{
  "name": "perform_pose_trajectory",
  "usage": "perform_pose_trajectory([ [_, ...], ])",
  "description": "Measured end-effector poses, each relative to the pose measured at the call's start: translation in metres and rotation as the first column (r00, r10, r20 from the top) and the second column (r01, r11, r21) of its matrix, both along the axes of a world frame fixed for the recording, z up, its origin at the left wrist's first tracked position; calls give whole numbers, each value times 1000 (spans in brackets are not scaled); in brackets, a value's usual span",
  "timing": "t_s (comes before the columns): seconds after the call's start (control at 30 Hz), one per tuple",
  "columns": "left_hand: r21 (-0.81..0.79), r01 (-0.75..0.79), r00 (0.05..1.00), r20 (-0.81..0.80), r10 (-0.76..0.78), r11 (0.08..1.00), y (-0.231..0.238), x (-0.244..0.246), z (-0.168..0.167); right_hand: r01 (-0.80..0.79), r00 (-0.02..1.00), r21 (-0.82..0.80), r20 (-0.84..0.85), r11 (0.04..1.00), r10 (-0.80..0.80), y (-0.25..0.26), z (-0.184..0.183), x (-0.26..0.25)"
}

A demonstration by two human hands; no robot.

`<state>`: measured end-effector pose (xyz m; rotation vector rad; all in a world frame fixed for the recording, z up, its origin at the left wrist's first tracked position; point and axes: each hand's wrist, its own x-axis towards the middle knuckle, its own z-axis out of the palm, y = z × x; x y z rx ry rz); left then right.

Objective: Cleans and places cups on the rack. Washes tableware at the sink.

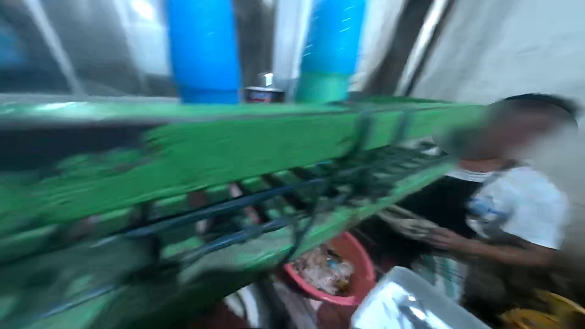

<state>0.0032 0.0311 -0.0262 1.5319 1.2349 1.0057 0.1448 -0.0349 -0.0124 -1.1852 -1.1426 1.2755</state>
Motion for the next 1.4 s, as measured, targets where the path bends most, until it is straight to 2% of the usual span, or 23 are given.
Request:
perform_pose_trajectory([
  [0.03, -14, 43, 993, 113, -41, 999, 3, -7, -7, -87, 957, -91, -286, 992, 58, 3, -22, 2],
  [0.07, 4, 82, 974, 213, -81, 997, 6, -11, -16, -166, 905, -218, -422, 962, 60, 4, -28, 5],
  [0.1, 2, 97, 966, 239, -95, 995, 6, -6, -13, -165, 933, -309, -358, 937, 46, 8, -26, 5],
  [0.13, -10, 77, 989, 130, -75, 997, 6, 2, -8, -97, 991, -336, -116, 937, 60, 14, -20, 2],
  [0.17, -54, 18, 999, -46, -21, 998, 2, 13, 3, -36, 965, -276, 240, 961, 105, 20, -19, -3],
  [0.2, -71, -46, 983, -183, 32, 996, 0, 23, 7, -12, 863, -157, 498, 987, 90, 24, -22, -8],
  [0.23, -76, -73, 965, -257, 51, 994, -1, 27, 10, -11, 826, -87, 560, 996, 58, 27, -26, -10],
  [0.27, -74, -60, 958, -283, 36, 995, -1, 23, 14, -22, 891, -85, 450, 996, 58, 27, -29, -9],
  [0.3, -79, -12, 965, -263, -9, 997, -3, 14, 17, -49, 972, -133, 223, 990, 78, 24, -32, -7],
  [0.33, -86, 43, 977, -203, -60, 995, -4, 3, 18, -111, 994, -189, -43, 976, 105, 21, -37, -3],
  [0.37, -102, 85, 993, -73, -93, 991, -6, -6, 14, -189, 962, -227, -237, 956, 134, 19, -43, 0],
  [0.4, -135, 114, 992, 64, -106, 984, -7, -13, 7, -232, 945, -259, -287, 937, 154, 19, -48, 2],
  [0.47, -186, 108, 976, 209, -68, 977, -9, -25, -9, -137, 990, -325, -28, 936, 135, 28, -57, -1],
  [0.53, -248, 7, 995, 99, 19, 969, -16, -41, -26, -3, 985, -322, 164, 947, 58, 36, -65, -6],
  [0.6, -315, -108, 980, -191, 49, 943, -26, -62, -43, 42, 985, -273, 173, 961, 6, 32, -56, -12],
  [0.67, -414, -125, 932, -360, -35, 902, -42, -83, -66, 70, 988, -201, 147, 977, -41, 25, -45, -18],
  [0.73, -492, -127, 908, -407, -98, 861, -62, -95, -87, 100, 984, -188, 162, 977, -70, 30, -49, -20],
  [0.83, -475, -136, 880, -462, -114, 869, -78, -94, -104, 136, 964, -319, 260, 938, -52, 46, -57, -21],
  [1.0, -374, -188, 795, -601, -82, 908, -62, -97, -128, 111, 994, -146, 9, 983, -111, 42, -53, -30],
  [1.1, -448, -144, 708, -670, -224, 882, -62, -108, -139, 124, 991, -318, 94, 940, -99, 55, -54, -28],
  [1.17, -476, -132, 668, -691, -276, 870, -59, -112, -136, 91, 989, -273, 134, 958, -55, 55, -50, -26],
  [1.27, -499, -124, 703, -654, -279, 858, -53, -115, -135, 46, 997, -182, 63, 982, -35, 51, -44, -25],
  [1.4, -478, -17, 841, -482, -246, 878, -57, -121, -154, 74, 991, -443, -70, 894, -117, 65, -43, -27],
])
